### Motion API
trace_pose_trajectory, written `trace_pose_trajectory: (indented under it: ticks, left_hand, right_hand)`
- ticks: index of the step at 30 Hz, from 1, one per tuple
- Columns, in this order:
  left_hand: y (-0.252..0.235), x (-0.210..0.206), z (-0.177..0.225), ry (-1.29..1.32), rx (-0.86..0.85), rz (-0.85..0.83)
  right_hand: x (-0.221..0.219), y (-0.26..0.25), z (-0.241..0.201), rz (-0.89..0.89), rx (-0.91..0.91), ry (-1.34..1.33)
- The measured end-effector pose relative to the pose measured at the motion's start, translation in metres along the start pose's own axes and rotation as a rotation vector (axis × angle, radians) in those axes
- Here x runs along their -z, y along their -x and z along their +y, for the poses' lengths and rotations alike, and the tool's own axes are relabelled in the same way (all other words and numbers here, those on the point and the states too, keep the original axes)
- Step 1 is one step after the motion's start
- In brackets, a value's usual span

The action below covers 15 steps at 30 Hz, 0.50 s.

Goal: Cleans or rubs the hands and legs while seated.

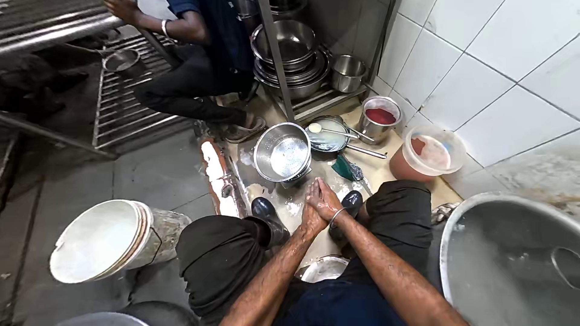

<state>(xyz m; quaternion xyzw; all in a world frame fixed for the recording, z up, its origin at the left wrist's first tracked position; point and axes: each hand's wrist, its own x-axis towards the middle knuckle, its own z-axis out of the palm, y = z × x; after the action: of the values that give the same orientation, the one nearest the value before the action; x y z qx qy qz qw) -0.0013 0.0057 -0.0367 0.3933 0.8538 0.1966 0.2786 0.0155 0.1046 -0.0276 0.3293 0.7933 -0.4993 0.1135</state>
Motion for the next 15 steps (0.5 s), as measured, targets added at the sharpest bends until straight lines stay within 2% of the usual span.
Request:
trace_pose_trajectory:
  ticks: [2,4,6,7,8,10,11,13,15]
  left_hand:
    - [-0.023,-0.041,-0.029,-0.115,-0.138,0.2]
    - [-0.024,-0.044,-0.03,-0.138,-0.188,0.271]
    - [-0.012,-0.02,-0.007,-0.087,-0.132,0.213]
    - [0.0,0.005,0.013,-0.055,-0.096,0.133]
    - [0.008,0.021,0.025,-0.022,-0.089,0.128]
    - [0.017,0.031,0.034,0.107,-0.117,0.237]
    - [0.013,0.022,0.027,0.184,-0.153,0.343]
    - [-0.008,-0.021,-0.004,0.319,-0.237,0.612]
    - [-0.02,-0.044,-0.018,0.493,-0.213,0.672]
  right_hand:
    - [-0.019,-0.017,0.035,0.052,0.013,-0.351]
    - [-0.016,-0.01,0.032,0.012,-0.078,-0.608]
    - [-0.003,0.001,0.02,-0.078,-0.079,-0.811]
    - [0.009,0.018,0.001,-0.099,-0.103,-0.901]
    - [0.018,0.031,-0.016,-0.103,-0.128,-0.978]
    - [0.021,0.04,-0.027,-0.119,-0.081,-1.076]
    - [0.015,0.035,-0.019,-0.13,-0.007,-1.097]
    - [-0.007,0.013,0.014,-0.18,0.154,-1.128]
    - [-0.016,0.012,0.026,-0.116,0.156,-1.037]
